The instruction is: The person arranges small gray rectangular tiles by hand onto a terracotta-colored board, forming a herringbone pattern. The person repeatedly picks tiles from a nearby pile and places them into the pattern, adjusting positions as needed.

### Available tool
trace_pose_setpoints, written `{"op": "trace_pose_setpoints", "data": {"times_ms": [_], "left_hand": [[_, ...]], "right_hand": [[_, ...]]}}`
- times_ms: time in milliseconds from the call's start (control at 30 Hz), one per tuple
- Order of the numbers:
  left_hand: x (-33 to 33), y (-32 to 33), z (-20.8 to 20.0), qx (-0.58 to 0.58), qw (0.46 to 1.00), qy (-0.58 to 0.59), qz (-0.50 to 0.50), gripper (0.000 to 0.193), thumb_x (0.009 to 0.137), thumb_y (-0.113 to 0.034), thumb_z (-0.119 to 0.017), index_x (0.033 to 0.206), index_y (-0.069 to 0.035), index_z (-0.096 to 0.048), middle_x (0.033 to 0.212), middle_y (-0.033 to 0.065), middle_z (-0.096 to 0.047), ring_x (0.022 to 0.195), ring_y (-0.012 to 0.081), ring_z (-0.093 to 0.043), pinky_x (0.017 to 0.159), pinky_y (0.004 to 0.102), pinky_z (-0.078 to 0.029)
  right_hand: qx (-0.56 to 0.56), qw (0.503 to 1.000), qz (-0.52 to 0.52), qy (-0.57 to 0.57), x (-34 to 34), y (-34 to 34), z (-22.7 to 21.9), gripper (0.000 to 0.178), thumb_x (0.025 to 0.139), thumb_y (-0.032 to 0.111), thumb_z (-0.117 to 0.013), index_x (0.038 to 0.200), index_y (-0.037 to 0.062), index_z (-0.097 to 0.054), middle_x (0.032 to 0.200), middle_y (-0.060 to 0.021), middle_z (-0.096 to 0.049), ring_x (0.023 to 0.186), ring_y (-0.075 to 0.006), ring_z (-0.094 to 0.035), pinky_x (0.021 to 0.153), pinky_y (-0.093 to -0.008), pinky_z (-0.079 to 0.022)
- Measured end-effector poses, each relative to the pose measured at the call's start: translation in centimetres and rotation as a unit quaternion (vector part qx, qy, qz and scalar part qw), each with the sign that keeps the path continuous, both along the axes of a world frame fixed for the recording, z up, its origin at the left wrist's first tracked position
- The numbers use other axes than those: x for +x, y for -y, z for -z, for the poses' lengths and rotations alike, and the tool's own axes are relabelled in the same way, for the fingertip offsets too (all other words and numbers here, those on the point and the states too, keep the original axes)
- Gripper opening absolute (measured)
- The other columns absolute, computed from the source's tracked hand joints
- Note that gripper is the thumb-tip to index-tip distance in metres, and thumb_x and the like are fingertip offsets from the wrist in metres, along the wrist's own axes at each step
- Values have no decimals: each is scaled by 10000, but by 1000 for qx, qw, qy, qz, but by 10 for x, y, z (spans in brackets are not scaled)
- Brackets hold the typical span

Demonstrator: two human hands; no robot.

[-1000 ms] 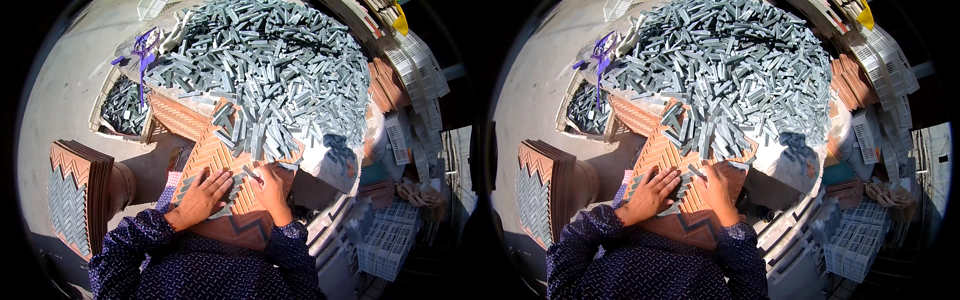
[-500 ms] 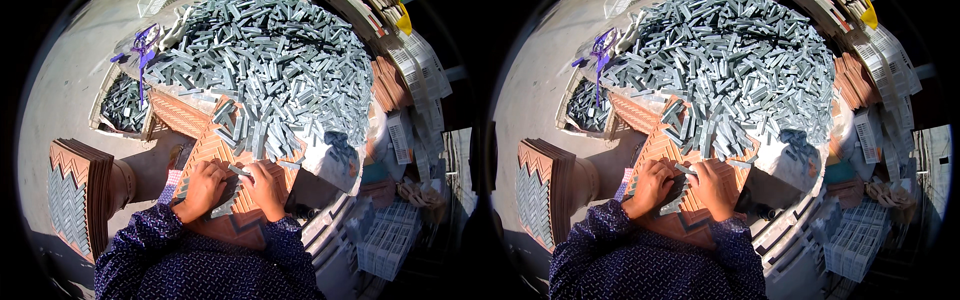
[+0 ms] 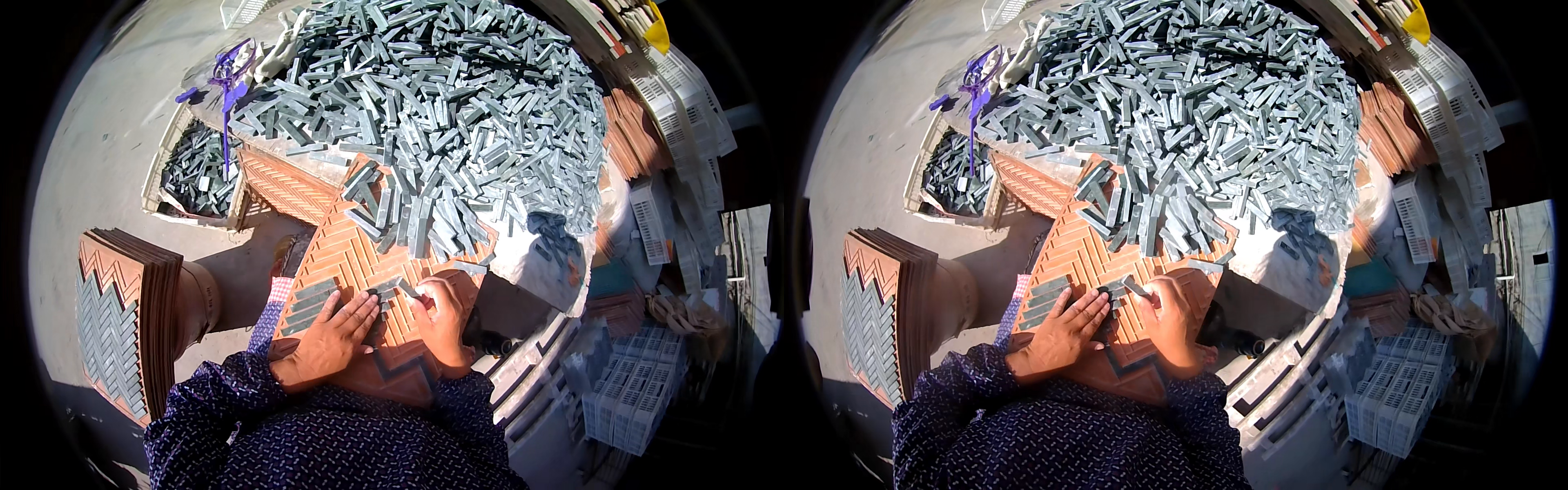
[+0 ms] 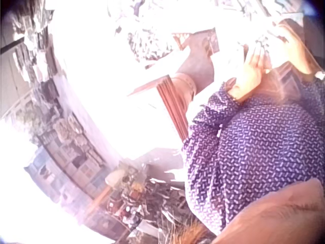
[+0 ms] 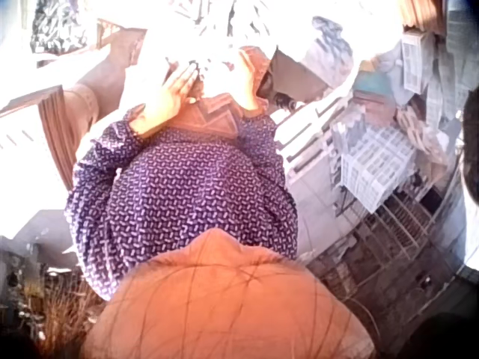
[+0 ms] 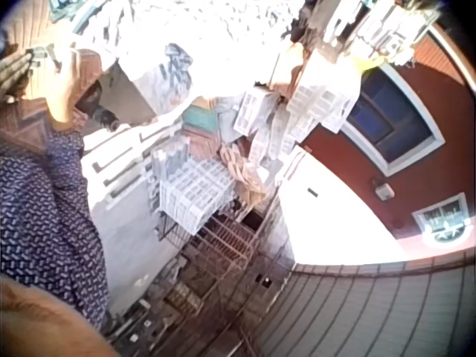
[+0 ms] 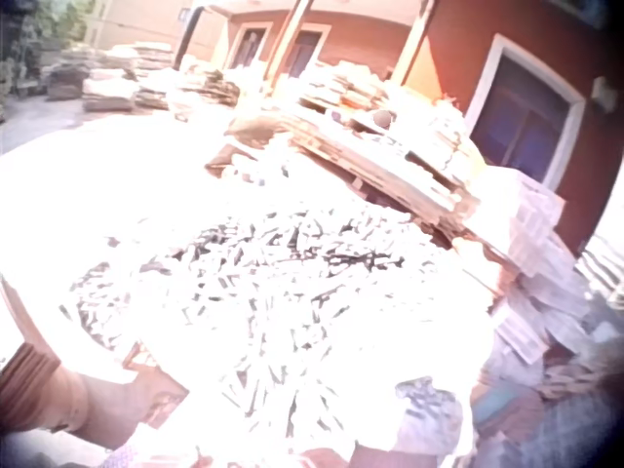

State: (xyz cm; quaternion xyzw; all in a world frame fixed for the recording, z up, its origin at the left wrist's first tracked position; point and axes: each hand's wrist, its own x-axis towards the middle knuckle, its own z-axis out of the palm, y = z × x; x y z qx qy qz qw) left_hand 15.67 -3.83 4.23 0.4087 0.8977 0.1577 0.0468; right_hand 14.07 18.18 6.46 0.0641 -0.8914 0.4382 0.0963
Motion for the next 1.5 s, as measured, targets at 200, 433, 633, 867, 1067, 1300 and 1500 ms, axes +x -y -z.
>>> {"op": "trace_pose_setpoints", "data": {"times_ms": [200, 433, 633, 867, 1067, 1300, 1500], "left_hand": [[10, 4, 14, 21, 1000, -9, 17, 703, 882, -384, -537, 1428, 15, -345, 1498, 139, -344, 1408, 266, -285, 1142, 515, -179], [12, 2, 3, 34, 999, 16, -16, 731, 852, -399, -594, 1427, -14, -360, 1466, 144, -393, 1379, 294, -337, 1122, 528, -209], [19, 1, 9, 34, 999, 26, -27, 732, 849, -403, -600, 1428, -23, -363, 1464, 137, -397, 1382, 276, -333, 1121, 537, -206], [24, 13, -7, 71, 997, 40, -1, 709, 851, -363, -621, 1420, -23, -370, 1469, 133, -393, 1378, 278, -348, 1124, 536, -199], [31, 33, -18, 136, 987, 78, 17, 493, 827, -226, -668, 1250, -4, -551, 1386, 142, -483, 1330, 299, -409, 1091, 502, -302], [25, 37, -27, 216, 967, 124, -50, 339, 826, -130, -647, 1123, 30, -613, 1291, 186, -546, 1235, 338, -496, 1031, 456, -387], [23, 43, -23, 245, 960, 120, -65, 351, 777, -100, -686, 1101, 21, -629, 1275, 184, -558, 1216, 353, -510, 1001, 448, -420]], "right_hand": [[-21, 999, 32, 25, 21, 3, 2, 212, 788, 14, -682, 969, 8, -571, 856, -139, -609, 756, -273, -621, 664, -348, -492], [67, 997, -46, 8, 13, 19, 7, 229, 801, 41, -681, 1009, 24, -587, 915, -159, -626, 839, -342, -623, 699, -398, -511], [111, 992, -61, 0, 13, 20, 6, 245, 768, 5, -695, 997, 9, -608, 914, -160, -633, 854, -334, -631, 720, -384, -515], [29, 998, -47, 11, 12, 21, -10, 219, 798, 21, -671, 1006, -1, -606, 908, -160, -621, 795, -351, -625, 668, -389, -502], [-1, 998, -52, 42, 11, 45, -12, 225, 777, 15, -696, 988, -12, -620, 844, -145, -626, 680, -246, -640, 597, -335, -496], [122, 989, -51, 65, -1, 76, 0, 286, 780, 101, -693, 1027, 25, -572, 872, -161, -611, 748, -360, -619, 631, -424, -503], [117, 988, -82, 62, -2, 78, 0, 284, 826, 124, -663, 1070, 13, -568, 867, -179, -600, 768, -379, -610, 650, -437, -501]]}}
